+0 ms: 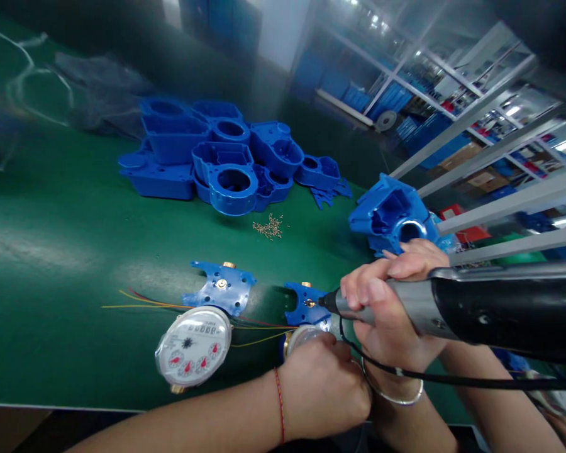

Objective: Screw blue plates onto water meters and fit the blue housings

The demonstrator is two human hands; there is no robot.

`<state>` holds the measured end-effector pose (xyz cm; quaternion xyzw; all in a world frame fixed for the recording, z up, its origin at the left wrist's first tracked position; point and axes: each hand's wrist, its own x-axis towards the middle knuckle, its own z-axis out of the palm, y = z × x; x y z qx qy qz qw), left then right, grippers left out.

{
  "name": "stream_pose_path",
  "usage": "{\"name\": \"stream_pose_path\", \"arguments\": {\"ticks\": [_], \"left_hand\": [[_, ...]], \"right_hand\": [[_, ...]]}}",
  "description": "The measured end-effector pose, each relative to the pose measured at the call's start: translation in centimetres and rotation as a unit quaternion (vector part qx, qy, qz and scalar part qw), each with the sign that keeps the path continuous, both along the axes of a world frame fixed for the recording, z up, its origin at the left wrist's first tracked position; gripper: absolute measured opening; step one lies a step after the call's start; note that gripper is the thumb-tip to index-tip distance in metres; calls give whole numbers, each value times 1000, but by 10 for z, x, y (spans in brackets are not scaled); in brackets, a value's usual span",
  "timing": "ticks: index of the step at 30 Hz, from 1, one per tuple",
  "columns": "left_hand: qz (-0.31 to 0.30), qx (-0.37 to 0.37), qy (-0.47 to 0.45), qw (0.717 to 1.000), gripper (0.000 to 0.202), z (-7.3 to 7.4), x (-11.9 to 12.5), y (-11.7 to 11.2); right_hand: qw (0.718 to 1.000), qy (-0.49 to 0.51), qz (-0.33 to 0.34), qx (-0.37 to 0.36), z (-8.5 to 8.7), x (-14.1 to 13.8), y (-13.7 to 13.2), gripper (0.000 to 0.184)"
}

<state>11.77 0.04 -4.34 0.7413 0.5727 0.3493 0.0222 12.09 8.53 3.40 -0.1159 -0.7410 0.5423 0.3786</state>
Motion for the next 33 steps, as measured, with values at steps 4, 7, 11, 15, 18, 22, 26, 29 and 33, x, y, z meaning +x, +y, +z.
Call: {"name": "stream_pose_path", "arguments": {"ticks": [4,7,11,15,18,22,26,29,33], "left_hand": [[-7,-16,6,1000,17,1,-1,2],[-5,-10,5,1000,16,0,0,2],[-2,-5,8,1000,15,-1,0,2],[-7,-13,9,1000,16,-1,0,1],[-9,-24,14,1000,16,-1,-1,2],[-10,-30,21,999,15,2,-2,4],[3,-21,32,999,20,5,-3,4],[16,13,42,999,15,7,-1,-1],[49,66,-214,973,15,19,3,-23]], "right_hand": [[998,50,-16,-17,-5,-4,-3,22],[999,40,-10,-11,-7,-3,-3,27],[999,35,13,-30,-6,-3,-3,19],[998,56,7,-12,-6,-6,-3,20],[999,39,20,-7,-8,-4,-2,28],[995,20,93,-34,-5,2,4,44],[988,117,56,-85,14,6,15,28],[981,167,-3,-101,30,12,23,21],[969,205,-62,-126,38,30,31,21]]}}
